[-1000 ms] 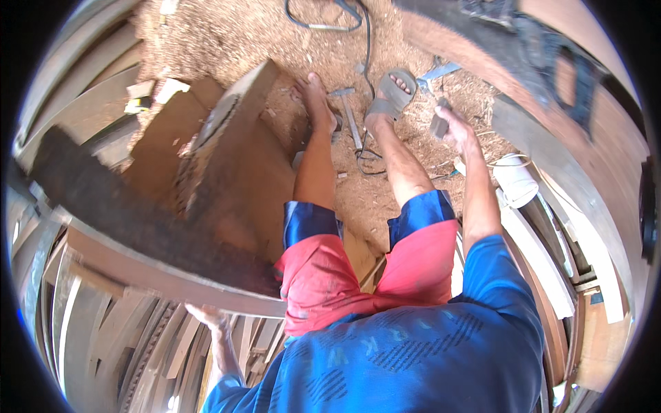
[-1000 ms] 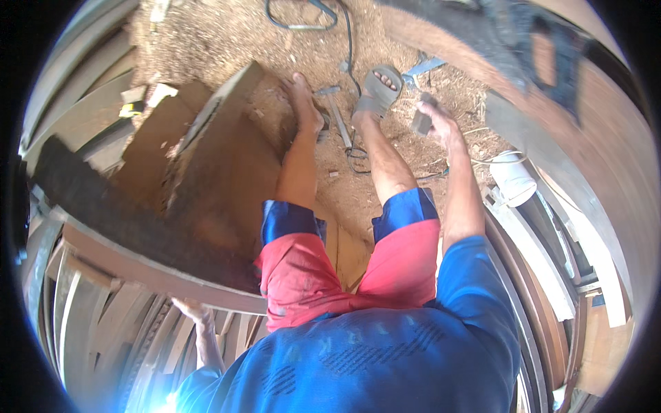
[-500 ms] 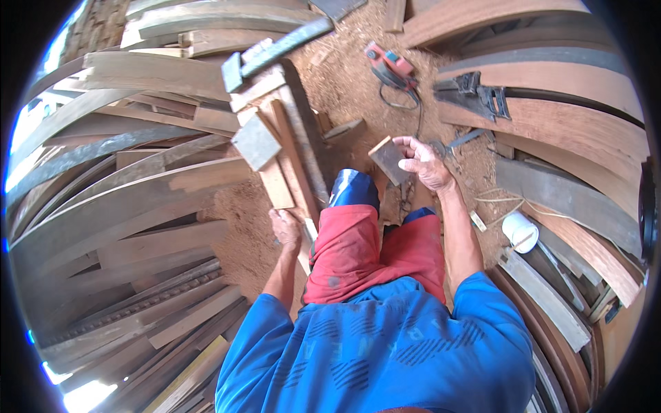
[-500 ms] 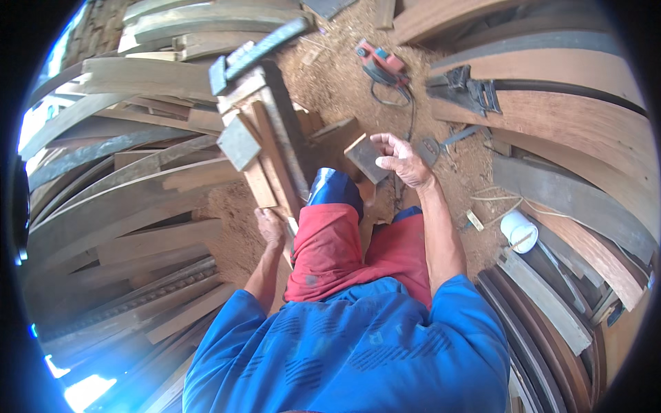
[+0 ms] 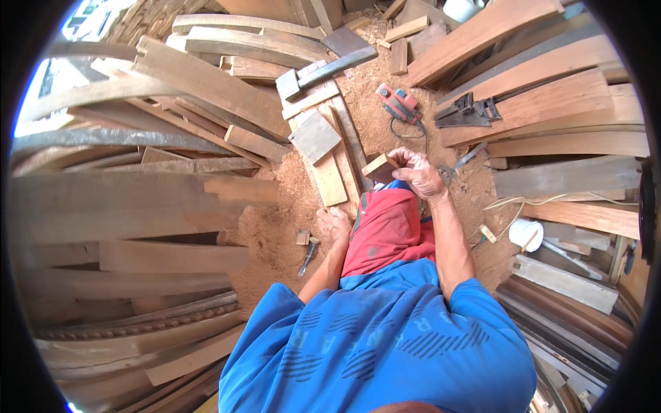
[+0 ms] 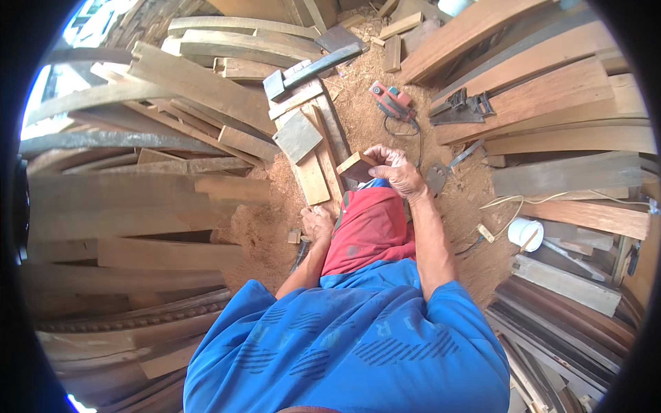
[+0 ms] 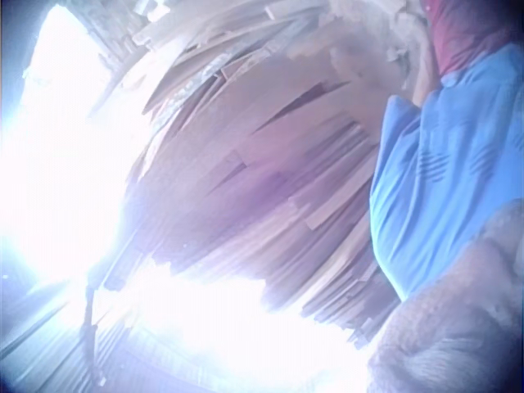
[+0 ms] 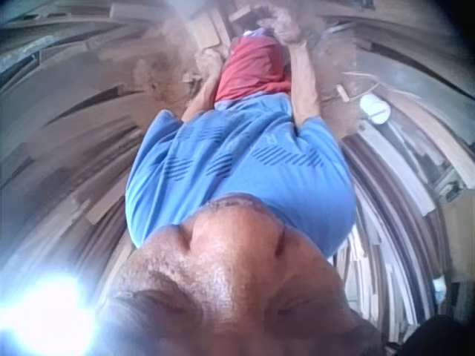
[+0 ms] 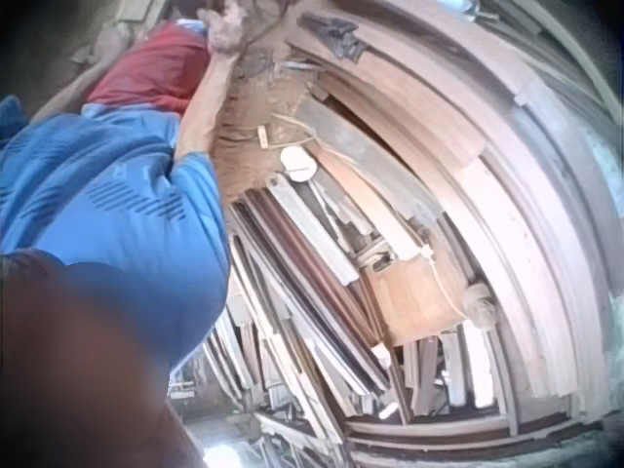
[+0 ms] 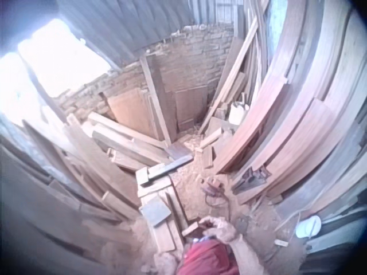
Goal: The person sharpens a chisel using a sharpening stone and a hammer. They repeatedly rub the chisel blade on the stone and tap it with the hammer to refine the edge. The person also handles a metal ruler and a small wooden block during the process.
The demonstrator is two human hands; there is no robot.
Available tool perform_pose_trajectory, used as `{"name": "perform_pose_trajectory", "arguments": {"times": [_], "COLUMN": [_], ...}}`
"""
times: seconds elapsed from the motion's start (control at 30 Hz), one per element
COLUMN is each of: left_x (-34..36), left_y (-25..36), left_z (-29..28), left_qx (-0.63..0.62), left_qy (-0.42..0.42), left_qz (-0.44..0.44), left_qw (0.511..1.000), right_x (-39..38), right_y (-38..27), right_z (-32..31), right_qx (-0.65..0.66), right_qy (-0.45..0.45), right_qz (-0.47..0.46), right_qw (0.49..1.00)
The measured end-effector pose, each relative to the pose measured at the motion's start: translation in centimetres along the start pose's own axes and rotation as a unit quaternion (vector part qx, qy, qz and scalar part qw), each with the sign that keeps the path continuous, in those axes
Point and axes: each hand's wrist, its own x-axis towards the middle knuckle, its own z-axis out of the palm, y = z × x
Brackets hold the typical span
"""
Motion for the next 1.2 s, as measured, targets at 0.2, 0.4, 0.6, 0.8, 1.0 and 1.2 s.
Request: {"name": "perform_pose_trajectory", "arguments": {"times": [0.2,0.4,0.6,0.8,1.0,1.2], "left_x": [-1.0,0.2,6.1,-1.7,-2.0,0.9], "left_y": [0.3,-1.7,-8.2,-2.2,-1.8,-2.7], "left_z": [-0.6,-1.1,-0.7,-10.9,-7.5,-8.6], "left_qx": [-0.06,-0.12,-0.427,-0.507,-0.514,-0.445], "left_qy": [-0.03,-0.079,-0.178,-0.489,-0.457,-0.496], "left_qz": [0.004,0.06,0.145,0.164,0.166,0.164], "left_qw": [0.998,0.988,0.874,0.691,0.707,0.728], "right_x": [-3.1,-5.2,-6.5,-6.9,-7.1,-7.6], "right_y": [0.0,1.4,1.6,3.7,7.8,7.2], "right_z": [7.7,10.2,12.5,12.5,12.3,10.4], "right_qx": [0.196,0.239,0.084,0.034,-0.033,-0.12], "right_qy": [-0.006,-0.024,0.013,0.072,0.196,0.177], "right_qz": [0.037,0.069,0.015,-0.056,-0.019,0.07], "right_qw": [0.98,0.968,0.996,0.995,0.98,0.974]}}
